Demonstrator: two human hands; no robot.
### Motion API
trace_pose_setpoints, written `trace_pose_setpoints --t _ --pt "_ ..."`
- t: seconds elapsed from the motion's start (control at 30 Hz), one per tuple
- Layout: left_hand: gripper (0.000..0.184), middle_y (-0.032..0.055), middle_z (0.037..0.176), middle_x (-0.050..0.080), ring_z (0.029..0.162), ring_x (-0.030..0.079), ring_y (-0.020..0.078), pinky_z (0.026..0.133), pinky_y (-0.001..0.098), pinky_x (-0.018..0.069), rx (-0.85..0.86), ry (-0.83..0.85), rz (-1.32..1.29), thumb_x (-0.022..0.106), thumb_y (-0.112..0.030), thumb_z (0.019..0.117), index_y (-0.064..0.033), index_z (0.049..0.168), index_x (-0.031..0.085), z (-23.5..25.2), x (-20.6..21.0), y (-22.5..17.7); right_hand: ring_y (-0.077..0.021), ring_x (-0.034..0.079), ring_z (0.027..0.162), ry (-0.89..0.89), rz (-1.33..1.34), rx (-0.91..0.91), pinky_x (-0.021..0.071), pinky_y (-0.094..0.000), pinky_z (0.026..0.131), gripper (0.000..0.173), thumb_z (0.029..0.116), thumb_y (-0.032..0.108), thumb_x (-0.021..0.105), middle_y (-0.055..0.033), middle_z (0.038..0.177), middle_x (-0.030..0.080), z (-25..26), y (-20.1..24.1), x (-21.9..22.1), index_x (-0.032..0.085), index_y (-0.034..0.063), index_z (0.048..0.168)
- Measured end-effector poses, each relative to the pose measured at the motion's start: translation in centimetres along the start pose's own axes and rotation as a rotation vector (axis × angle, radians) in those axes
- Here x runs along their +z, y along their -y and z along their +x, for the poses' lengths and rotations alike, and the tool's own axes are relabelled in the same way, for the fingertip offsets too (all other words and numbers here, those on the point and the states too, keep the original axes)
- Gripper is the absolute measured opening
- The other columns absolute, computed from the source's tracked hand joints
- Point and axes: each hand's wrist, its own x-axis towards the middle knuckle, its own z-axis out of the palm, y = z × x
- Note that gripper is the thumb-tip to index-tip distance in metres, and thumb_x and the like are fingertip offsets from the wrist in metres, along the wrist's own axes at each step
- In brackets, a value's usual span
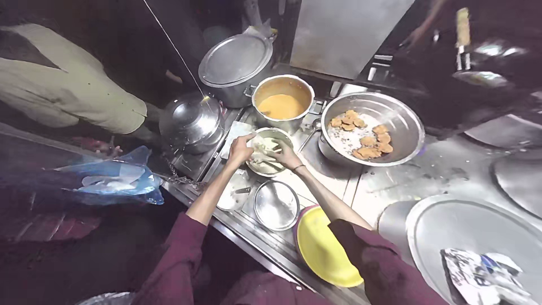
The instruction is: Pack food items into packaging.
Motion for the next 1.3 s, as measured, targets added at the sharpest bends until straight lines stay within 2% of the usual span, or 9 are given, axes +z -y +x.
trace_pose_setpoints --t 0.13,0.37,0.5,0.63,0.9,0.97,1.13,1.17,1.3 --pt "0.035 0.0079 0.104 0.077 0.086 0.073 0.0260 0.079 0.0535 0.0585 0.226 -0.167 0.241 0.059 -0.012 0.0958 -0.0273 0.122 0.076 -3.2 0.3 -2.3 -0.0214 0.072 0.069 -0.109 0.077 -0.008 0.0639 -0.0449 0.069 0.027 0.0966 0.030 0.071 -0.0101 0.087 0.074 -4.2 4.5 -3.8 0.071 0.0063 0.109" --pt "0.039 0.0068 0.084 0.076 0.058 0.070 0.0169 0.061 0.0406 0.0630 0.345 0.110 0.069 0.051 -0.004 0.0985 -0.0231 0.122 0.076 -6.9 4.9 -3.1 -0.0228 0.066 0.056 -0.269 -0.142 0.051 0.0597 -0.0471 0.056 0.023 0.0917 0.028 0.077 -0.0083 0.074 0.068 -13.5 2.1 -10.2 0.070 0.0094 0.103" --pt "0.044 0.0090 0.084 0.077 0.054 0.070 0.0178 0.056 0.0395 0.0632 0.343 0.232 -0.103 0.050 -0.002 0.0989 -0.0260 0.128 0.074 -11.0 7.5 -5.6 -0.0181 0.069 0.067 -0.410 -0.299 -0.052 0.0609 -0.0464 0.065 0.021 0.0940 0.030 0.075 -0.0045 0.083 0.072 -20.0 0.6 -12.7 0.072 0.0122 0.104" --pt "0.035 0.0110 0.082 0.076 0.057 0.072 0.0189 0.057 0.0382 0.0645 0.364 0.306 -0.174 0.050 -0.005 0.1016 -0.0173 0.125 0.074 -14.1 9.9 -8.0 -0.0284 0.045 0.141 -0.422 -0.500 -0.428 0.0393 -0.0579 0.113 0.058 0.0792 0.065 0.075 -0.0061 0.149 0.053 -22.9 0.8 -10.7 0.072 0.0243 0.121" --pt "0.035 0.0080 0.108 0.077 0.052 0.064 0.0191 0.046 0.0342 0.0561 0.406 0.166 -0.536 0.050 -0.002 0.1032 -0.0159 0.119 0.077 -19.2 9.4 -10.5 -0.0285 0.058 0.125 -0.114 -0.604 -0.389 0.0488 -0.0579 0.096 0.044 0.0824 0.056 0.078 -0.0047 0.137 0.063 -24.3 2.9 -11.6 0.074 0.0329 0.120" --pt "0.032 0.0086 0.111 0.075 0.052 0.062 0.0173 0.045 0.0322 0.0539 0.453 0.091 -0.620 0.054 -0.005 0.1032 -0.0165 0.125 0.075 -21.3 9.8 -11.5 -0.0234 0.070 0.099 -0.132 -0.456 -0.436 0.0578 -0.0530 0.086 0.019 0.0908 0.034 0.077 -0.0044 0.105 0.074 -24.6 3.1 -11.8 0.079 0.0198 0.104" --pt "0.144 0.0007 0.167 0.029 0.141 0.045 0.0228 0.109 0.0488 0.0477 0.556 -0.218 -0.547 0.100 -0.019 0.0570 -0.0277 0.166 0.007 -24.2 13.2 -12.4 -0.0157 0.064 0.066 -0.144 -0.332 -0.557 0.0545 -0.0426 0.065 0.012 0.0957 0.023 0.072 -0.0014 0.073 0.068 -29.7 7.2 -17.6 0.075 0.0139 0.088" --pt "0.144 0.0055 0.161 0.037 0.138 0.049 0.0235 0.108 0.0495 0.0493 0.554 -0.209 -0.510 0.102 -0.017 0.0485 -0.0227 0.164 0.017 -24.7 15.6 -13.5 -0.0176 0.065 0.067 -0.068 -0.357 -0.569 0.0539 -0.0438 0.066 0.011 0.0954 0.022 0.072 -0.0031 0.074 0.068 -30.6 7.9 -18.9 0.075 0.0122 0.090" --pt "0.046 0.0065 0.104 0.072 0.092 0.070 0.0160 0.082 0.0410 0.0603 0.609 -0.261 -0.390 0.086 -0.020 0.0814 -0.0093 0.122 0.066 -25.3 23.6 -17.6 -0.0251 0.069 0.090 -0.161 -0.691 -0.669 0.0567 -0.0519 0.074 0.006 0.0920 0.025 0.073 -0.0026 0.099 0.072 -34.4 7.1 -23.0 0.077 0.0204 0.093"
